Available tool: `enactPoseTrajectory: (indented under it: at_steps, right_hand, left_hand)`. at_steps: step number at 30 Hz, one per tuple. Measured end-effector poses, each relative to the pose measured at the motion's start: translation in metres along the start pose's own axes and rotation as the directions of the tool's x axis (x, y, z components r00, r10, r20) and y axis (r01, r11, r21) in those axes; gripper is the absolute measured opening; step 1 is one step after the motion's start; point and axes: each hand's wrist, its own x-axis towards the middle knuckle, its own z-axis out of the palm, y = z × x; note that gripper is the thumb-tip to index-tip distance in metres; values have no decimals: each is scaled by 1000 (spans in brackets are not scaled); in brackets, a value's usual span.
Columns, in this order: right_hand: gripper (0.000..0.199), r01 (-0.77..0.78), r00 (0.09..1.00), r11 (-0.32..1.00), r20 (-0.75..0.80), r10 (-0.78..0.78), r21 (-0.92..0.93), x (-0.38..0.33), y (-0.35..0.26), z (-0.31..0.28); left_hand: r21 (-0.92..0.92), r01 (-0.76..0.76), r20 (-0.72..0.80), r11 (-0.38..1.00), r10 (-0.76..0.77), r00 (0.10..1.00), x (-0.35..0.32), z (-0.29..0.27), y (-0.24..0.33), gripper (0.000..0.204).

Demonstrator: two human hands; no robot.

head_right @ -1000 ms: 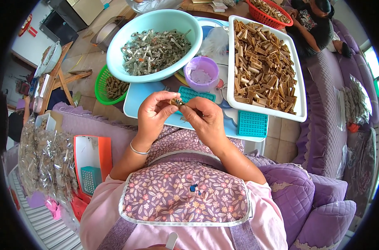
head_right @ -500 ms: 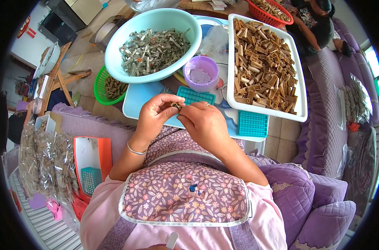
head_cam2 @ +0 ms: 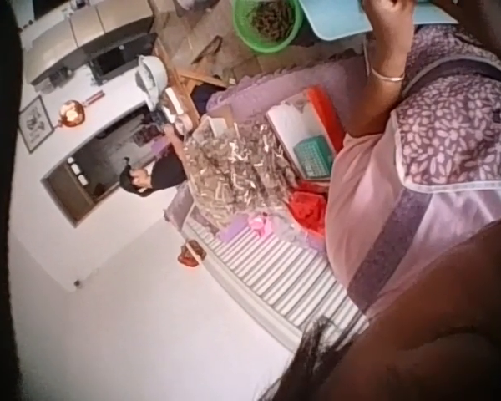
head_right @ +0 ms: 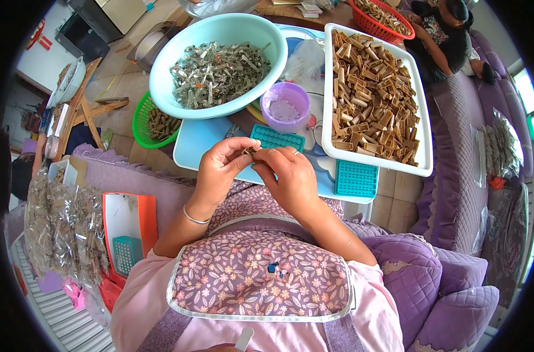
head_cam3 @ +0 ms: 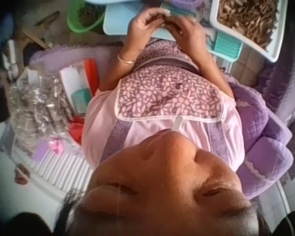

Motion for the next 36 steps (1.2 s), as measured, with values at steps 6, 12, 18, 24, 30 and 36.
enactPoseTrajectory:
  at_steps: [6, 12, 18, 24, 30, 36]
  right_hand:
    - [26, -60, 998, 997, 38, 59, 46, 0, -4, -1]
    - [29, -25, 994, 998, 107, 20, 49, -2, 2, -1]
    - [21, -190, 981, 966, 79, 178, 176, -13, 10, 0]
    - [20, -89, 996, 985, 6, 89, 149, -16, 13, 9]
    - [22, -14, 996, 1000, 83, 14, -5, -20, 22, 19]
    - [17, -3, 994, 982, 104, -17, 189, -18, 26, 21]
  left_hand:
    - [4, -25, -20, 1000, 25, 999, -1, 3, -3, 22]
    - [-183, 64, -31, 981, -70, 997, -5, 2, -11, 24]
    - [-394, 90, -84, 914, -134, 987, -3, -2, -12, 25]
    - [-426, 101, -84, 899, -151, 985, -6, -4, -13, 25]
    - [-409, 114, -109, 905, -172, 979, -9, -5, -20, 23]
    - [-509, 215, -110, 833, -311, 944, -15, -14, -37, 22]
